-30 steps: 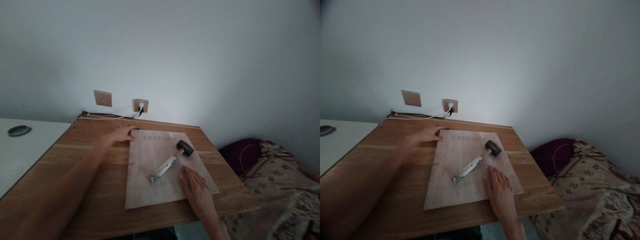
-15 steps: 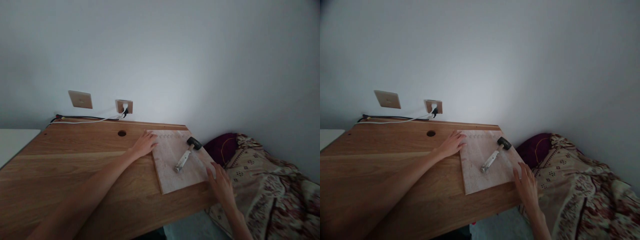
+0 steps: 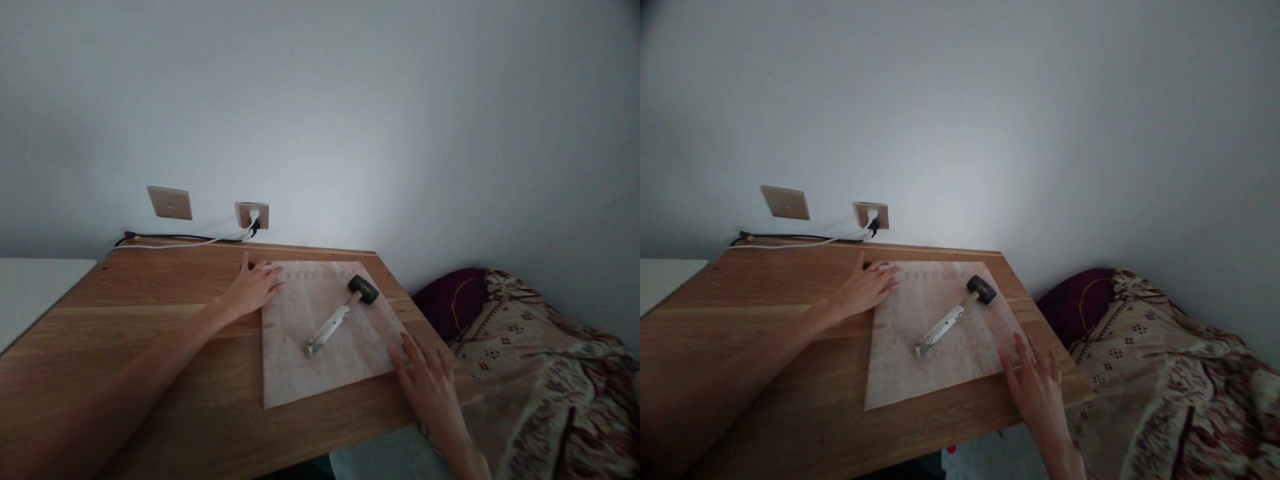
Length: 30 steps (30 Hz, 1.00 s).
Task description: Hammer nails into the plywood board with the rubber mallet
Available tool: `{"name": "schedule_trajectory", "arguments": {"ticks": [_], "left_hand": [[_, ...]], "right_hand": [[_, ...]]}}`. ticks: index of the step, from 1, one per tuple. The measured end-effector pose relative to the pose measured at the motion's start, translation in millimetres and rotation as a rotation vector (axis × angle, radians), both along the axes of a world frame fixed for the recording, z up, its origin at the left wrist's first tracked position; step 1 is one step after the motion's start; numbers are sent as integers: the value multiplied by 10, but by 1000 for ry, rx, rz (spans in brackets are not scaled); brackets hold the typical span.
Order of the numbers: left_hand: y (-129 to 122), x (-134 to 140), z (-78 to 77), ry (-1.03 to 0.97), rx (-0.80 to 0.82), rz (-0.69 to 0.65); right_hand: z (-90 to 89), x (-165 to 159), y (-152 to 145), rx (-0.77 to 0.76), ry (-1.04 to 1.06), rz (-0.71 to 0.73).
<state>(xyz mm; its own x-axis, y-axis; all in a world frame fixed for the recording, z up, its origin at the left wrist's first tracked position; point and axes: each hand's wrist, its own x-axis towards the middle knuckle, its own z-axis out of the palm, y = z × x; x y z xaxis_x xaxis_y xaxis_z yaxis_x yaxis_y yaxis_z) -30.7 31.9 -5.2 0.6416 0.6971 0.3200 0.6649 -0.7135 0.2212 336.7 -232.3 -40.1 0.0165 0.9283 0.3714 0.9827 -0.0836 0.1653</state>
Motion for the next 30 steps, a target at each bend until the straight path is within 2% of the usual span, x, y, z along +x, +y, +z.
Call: {"name": "schedule_trajectory", "arguments": {"ticks": [5,9,13,17,19,22,26,30], "left_hand": [[56,-720,180,171,-87,145],[96,-1084,313,327,-155,215],[258,-1109,448,286,-261,190],[509,-981,456,77,-355,101],[586,-940,398,19,-371,84],[615,-931,291,10,-398,40],[604,-961,209,22,-392,36],[624,-952,188,-3,-396,5]], "right_hand": [[135,-767,-27,103,189,100],[348,-1077,281,143,240,104],[548,-1255,936,111,346,78],[651,-1405,1502,-62,363,71],[667,-1427,1640,-155,368,94],[673,-1341,1692,-243,440,107],[694,-1015,1666,-296,516,100],[769,-778,1773,-322,504,187]]}}
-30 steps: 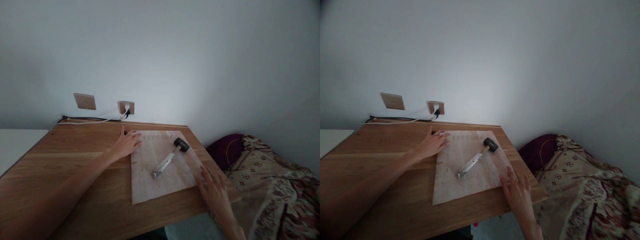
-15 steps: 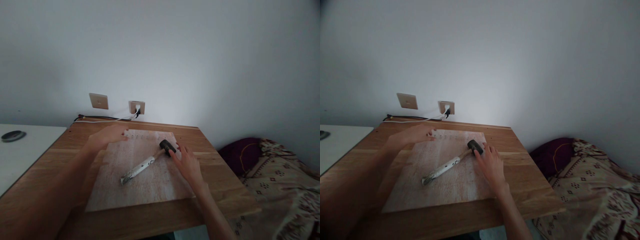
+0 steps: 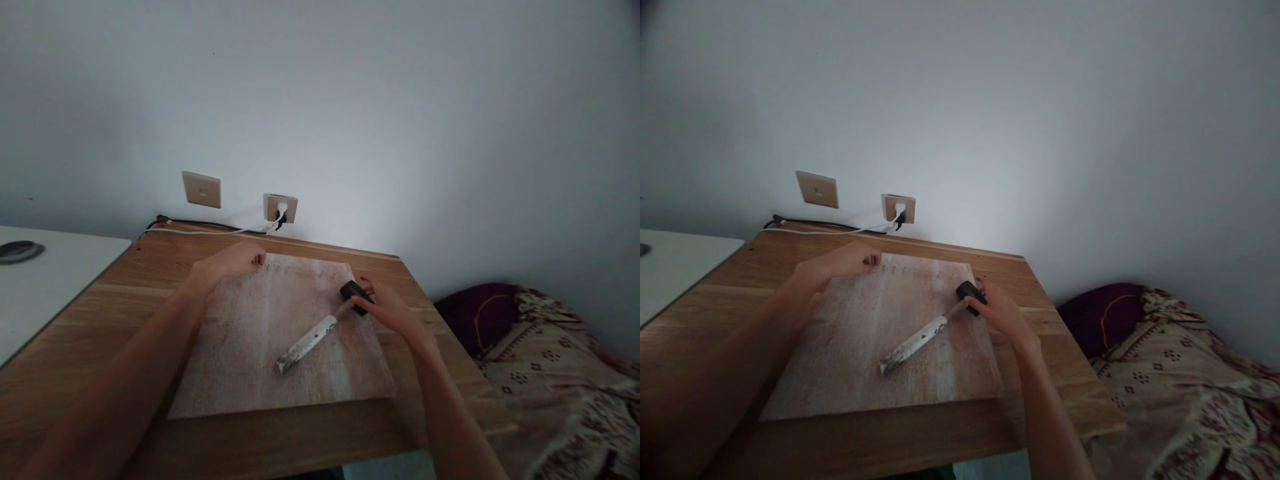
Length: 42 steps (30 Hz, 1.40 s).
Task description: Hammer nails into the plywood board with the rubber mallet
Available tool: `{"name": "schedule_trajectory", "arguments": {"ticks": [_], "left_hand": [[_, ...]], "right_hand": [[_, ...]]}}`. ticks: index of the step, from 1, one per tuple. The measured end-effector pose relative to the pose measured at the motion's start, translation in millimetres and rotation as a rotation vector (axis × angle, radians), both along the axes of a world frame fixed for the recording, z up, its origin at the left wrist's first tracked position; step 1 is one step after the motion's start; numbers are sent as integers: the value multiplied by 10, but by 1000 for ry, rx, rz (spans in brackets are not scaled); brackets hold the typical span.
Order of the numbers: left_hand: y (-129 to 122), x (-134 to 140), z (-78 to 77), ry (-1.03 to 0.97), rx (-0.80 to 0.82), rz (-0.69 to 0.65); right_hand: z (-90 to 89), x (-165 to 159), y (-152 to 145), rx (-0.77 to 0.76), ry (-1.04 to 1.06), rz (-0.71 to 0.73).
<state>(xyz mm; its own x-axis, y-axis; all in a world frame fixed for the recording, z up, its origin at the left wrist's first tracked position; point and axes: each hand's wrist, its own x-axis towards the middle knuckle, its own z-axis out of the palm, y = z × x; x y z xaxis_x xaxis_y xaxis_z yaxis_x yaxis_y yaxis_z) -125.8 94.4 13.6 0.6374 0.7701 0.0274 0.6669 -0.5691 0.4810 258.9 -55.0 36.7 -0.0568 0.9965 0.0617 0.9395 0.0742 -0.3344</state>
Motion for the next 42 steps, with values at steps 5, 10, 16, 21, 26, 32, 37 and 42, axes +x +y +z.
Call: {"name": "schedule_trajectory", "arguments": {"ticks": [5,10,16,21,26,32,37,42], "left_hand": [[9,43,-11,-76,35,13],[-28,57,49,-246,25,98],[65,134,85,-984,-274,360],[60,235,-38,-963,-487,459],[-83,283,-107,-176,-47,321],[-170,290,-111,166,172,124],[-207,349,-79,105,248,174],[-71,421,56,-656,-52,443]], "right_hand": [[150,-285,453,-4,-182,-97],[126,-680,865,-166,-260,-130],[46,-568,1006,-48,59,-124],[63,-401,1042,49,720,-159],[-54,-556,1043,-70,553,-146],[-199,-860,1017,-127,-162,-56],[-106,-816,1037,-52,-45,-49],[49,-731,1060,10,210,-48]]}}
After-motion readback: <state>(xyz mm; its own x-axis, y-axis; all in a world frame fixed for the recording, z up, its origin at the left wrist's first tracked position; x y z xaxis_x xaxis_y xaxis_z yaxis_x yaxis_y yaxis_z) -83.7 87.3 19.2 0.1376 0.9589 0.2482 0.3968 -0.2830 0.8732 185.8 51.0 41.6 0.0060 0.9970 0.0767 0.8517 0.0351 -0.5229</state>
